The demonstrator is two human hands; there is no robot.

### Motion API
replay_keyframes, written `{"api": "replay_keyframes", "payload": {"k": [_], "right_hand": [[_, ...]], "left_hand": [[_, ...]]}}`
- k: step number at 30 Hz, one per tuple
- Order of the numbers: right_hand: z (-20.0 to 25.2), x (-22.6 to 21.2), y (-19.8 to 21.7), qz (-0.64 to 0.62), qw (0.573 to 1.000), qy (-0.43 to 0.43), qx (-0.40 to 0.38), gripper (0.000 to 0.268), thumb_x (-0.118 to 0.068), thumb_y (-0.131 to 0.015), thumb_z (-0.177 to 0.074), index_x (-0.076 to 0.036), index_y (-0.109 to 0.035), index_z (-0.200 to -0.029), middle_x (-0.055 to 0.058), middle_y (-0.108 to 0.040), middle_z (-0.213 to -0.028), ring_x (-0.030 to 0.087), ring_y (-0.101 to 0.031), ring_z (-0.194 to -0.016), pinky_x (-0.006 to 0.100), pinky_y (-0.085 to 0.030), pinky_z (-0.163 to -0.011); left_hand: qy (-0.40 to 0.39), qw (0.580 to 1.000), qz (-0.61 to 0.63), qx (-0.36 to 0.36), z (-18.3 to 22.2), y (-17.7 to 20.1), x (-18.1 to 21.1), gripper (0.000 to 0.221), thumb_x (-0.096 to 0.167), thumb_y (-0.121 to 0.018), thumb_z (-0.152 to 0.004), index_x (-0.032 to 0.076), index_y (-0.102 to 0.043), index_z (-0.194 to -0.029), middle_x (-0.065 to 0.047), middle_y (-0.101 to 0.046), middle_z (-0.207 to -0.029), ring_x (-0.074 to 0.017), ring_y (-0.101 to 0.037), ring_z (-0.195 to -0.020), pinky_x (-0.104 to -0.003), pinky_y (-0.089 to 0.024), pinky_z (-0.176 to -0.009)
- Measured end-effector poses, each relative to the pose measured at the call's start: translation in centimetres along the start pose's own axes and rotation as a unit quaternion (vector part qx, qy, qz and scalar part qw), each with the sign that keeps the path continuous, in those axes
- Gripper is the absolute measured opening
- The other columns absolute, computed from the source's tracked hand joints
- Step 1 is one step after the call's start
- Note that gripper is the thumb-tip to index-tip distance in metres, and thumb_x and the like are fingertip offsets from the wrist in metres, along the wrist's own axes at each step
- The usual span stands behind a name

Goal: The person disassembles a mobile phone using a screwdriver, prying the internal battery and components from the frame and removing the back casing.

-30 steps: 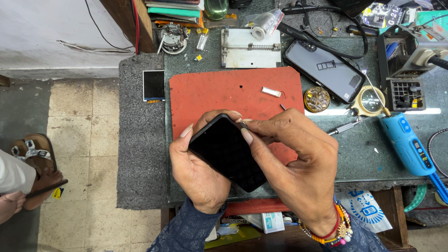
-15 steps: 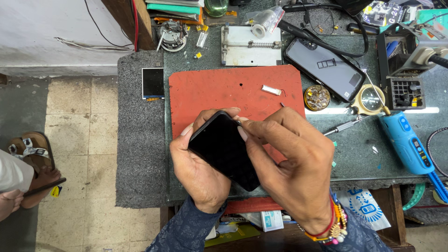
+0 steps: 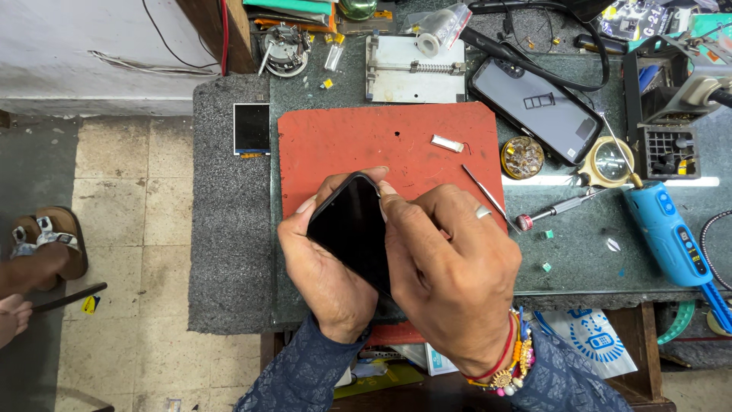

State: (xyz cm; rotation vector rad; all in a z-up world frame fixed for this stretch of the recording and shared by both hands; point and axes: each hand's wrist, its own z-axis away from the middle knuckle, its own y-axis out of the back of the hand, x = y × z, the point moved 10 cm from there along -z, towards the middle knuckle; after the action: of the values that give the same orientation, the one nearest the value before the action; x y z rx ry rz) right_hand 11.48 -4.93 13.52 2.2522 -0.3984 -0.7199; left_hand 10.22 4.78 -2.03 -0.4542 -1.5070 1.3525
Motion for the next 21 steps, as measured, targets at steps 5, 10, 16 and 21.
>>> {"api": "replay_keyframes", "payload": {"k": [5,10,16,21], "right_hand": [[-0.5,1.4,0.0,-0.061,0.996,-0.051,-0.026,0.017,0.002,-0.076,-0.086,-0.005,-0.074,-0.102,0.008,-0.061,-0.081,0.022,-0.063,-0.070,0.033,-0.047,-0.063],[-1.0,3.4,-0.2,-0.157,0.978,-0.111,-0.080,0.013,0.000,-0.076,-0.084,-0.002,-0.076,-0.097,0.006,-0.068,-0.078,0.015,-0.067,-0.066,0.027,-0.049,-0.060],[-1.0,4.9,-0.7,-0.225,0.955,-0.137,-0.138,0.012,-0.002,-0.077,-0.084,-0.001,-0.079,-0.096,0.005,-0.074,-0.082,0.012,-0.070,-0.074,0.025,-0.054,-0.068],[-0.3,6.5,-1.3,-0.291,0.915,-0.212,-0.182,0.009,-0.005,-0.078,-0.085,0.000,-0.080,-0.092,0.004,-0.076,-0.081,0.010,-0.068,-0.077,0.025,-0.054,-0.072]], "left_hand": [[-0.025,1.000,-0.017,-0.009,0.1,-0.2,0.4,0.054,0.035,-0.031,-0.101,-0.007,-0.063,-0.112,-0.021,-0.070,-0.119,-0.0268,-0.064,-0.105,-0.040,-0.050,-0.099],[-0.025,0.999,-0.021,-0.009,0.3,-0.1,0.3,0.055,0.037,-0.032,-0.100,-0.007,-0.063,-0.111,-0.023,-0.069,-0.118,-0.0297,-0.064,-0.107,-0.042,-0.050,-0.100],[-0.007,1.000,-0.024,-0.004,0.4,0.2,0.1,0.057,0.038,-0.032,-0.100,-0.008,-0.064,-0.113,-0.024,-0.069,-0.115,-0.0301,-0.063,-0.105,-0.043,-0.050,-0.099],[-0.010,0.993,-0.069,-0.094,0.8,-1.7,0.6,0.064,0.039,-0.030,-0.105,-0.014,-0.066,-0.109,-0.018,-0.064,-0.102,-0.0290,-0.060,-0.109,-0.041,-0.048,-0.105]]}}
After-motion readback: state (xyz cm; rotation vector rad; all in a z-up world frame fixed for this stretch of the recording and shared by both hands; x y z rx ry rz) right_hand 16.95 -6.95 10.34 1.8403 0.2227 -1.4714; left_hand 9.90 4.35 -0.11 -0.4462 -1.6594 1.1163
